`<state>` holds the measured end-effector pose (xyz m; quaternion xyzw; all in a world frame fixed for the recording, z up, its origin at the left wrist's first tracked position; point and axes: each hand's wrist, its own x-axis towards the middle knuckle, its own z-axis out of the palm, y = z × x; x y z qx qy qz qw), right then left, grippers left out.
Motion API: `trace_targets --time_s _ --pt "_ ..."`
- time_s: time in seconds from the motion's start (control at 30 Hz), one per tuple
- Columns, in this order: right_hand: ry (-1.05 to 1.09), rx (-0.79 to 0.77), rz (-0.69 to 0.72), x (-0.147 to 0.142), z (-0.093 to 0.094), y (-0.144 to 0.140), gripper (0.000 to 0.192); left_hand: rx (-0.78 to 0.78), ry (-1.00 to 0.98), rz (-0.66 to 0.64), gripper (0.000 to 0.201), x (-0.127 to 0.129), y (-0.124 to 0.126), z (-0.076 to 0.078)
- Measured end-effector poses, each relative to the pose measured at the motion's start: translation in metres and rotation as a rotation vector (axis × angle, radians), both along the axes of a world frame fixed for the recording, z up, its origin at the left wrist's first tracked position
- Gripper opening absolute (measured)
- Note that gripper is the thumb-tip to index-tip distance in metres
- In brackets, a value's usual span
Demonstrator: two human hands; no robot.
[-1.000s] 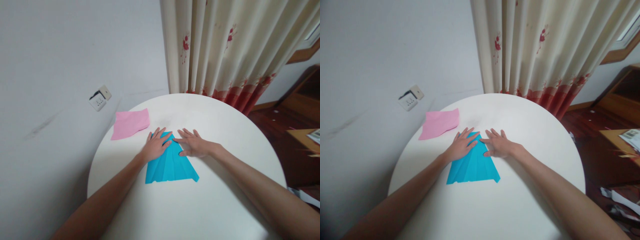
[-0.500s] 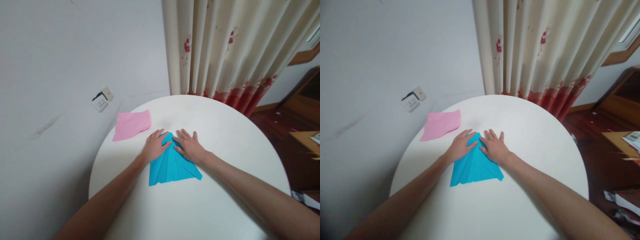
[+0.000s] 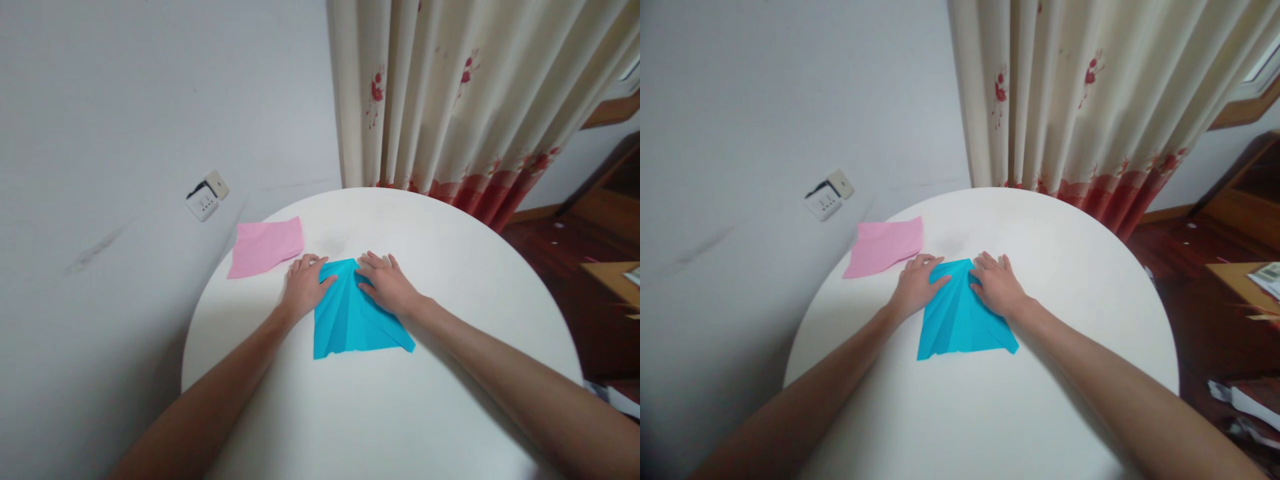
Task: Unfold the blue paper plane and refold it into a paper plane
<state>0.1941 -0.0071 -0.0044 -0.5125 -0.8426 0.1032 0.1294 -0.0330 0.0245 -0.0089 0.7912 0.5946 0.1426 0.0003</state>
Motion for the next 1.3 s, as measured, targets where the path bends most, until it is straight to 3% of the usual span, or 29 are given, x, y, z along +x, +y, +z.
trace_targets --time_s 0.27,0.47,0.7,0.93,1.1,1.3 --pt "0.032 0.078 0.108 -0.004 -0.005 -0.001 0.037 0.03 -0.037 -0.03 0.051 -0.003 0.003 -0.001" --pt "0.004 0.061 0.105 -0.003 -0.003 -0.002 0.036 0.054 -0.097 -0.059 0.041 -0.005 0.006 -0.003" --pt "0.016 0.037 0.141 -0.001 0.0 -0.001 0.037 0.022 -0.027 -0.037 0.035 -0.007 0.01 -0.001" --pt "0.028 0.034 0.155 -0.001 0.001 -0.001 0.036 0.024 -0.092 -0.007 0.013 -0.01 0.014 -0.001" --pt "0.031 0.049 0.038 -0.004 -0.001 -0.002 0.045 0.113 -0.284 -0.099 0.009 -0.003 0.012 0.008" --pt "-0.008 0.012 -0.031 -0.002 -0.003 0.0 0.047 0.056 -0.41 -0.394 0.017 0.01 -0.005 0.019"
